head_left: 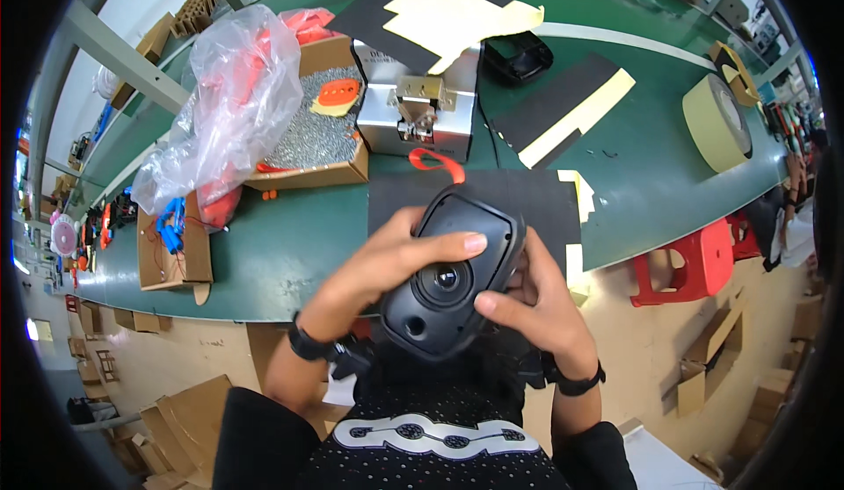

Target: The person retrieves a black plastic casing from a cardboard box and walks to a workbench. They place the casing on the table and proceed to assemble an electronic device by inserting a battery pack, a circular speaker component, and an orange plastic strap into the casing. The person repeatedly opens and closes the casing to check the fit of the internal components.

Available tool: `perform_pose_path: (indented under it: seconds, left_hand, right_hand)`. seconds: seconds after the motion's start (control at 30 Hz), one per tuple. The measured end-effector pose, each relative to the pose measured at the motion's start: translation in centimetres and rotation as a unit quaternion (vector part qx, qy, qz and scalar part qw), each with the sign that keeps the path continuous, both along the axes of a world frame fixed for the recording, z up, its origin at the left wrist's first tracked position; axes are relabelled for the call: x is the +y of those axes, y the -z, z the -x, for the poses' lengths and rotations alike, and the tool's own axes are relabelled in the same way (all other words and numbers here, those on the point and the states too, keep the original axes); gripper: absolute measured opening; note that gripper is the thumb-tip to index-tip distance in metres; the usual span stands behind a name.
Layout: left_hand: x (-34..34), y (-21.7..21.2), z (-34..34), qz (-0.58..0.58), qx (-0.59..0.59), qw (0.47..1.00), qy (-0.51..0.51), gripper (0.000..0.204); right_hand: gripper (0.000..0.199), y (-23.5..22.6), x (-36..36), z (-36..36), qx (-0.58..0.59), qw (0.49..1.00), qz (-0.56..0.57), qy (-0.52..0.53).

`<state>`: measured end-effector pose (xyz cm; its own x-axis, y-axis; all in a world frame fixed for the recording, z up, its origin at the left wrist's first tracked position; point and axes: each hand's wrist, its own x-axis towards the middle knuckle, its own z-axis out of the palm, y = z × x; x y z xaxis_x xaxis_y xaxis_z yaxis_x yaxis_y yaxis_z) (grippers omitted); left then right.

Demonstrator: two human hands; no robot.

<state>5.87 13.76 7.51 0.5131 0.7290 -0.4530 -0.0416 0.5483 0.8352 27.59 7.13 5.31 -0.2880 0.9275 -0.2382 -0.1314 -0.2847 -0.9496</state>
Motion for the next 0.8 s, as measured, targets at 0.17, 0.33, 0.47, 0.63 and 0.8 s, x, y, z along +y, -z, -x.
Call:
perform_pose_path:
  seconds: [0.17,0.33,0.47,0.63,0.8]
  left_hand:
    - [3.7,-2.1,-1.7,-0.194,0.165,0.948,0.189,0.069]
    - [-0.1,-0.7,-2.3,-0.44,0.395,0.806,0.033,0.091]
    - [-3.3,-0.1,-0.6,-0.531,0.405,0.742,0.052,0.105]
    - [-3.0,0.8,1.3,-0.526,0.316,0.787,0.064,0.111]
    - [-3.6,2.9,2.1,-0.548,0.262,0.794,0.002,0.105]
  right_hand:
    - [0.067,1.0,0.5,-0.6,0.05,0.996,-0.025,0.07]
    - [0.062,0.4,1.0,-0.9,-0.106,0.988,0.05,0.097]
    - [0.052,-0.3,1.1,-2.2,-0.333,0.939,-0.013,0.088]
    - [0.059,-4.9,2.1,-2.6,-0.512,0.814,-0.265,0.068]
    - [0.094,-5.1,4.3,-1.8,-0.473,0.727,-0.481,-0.125]
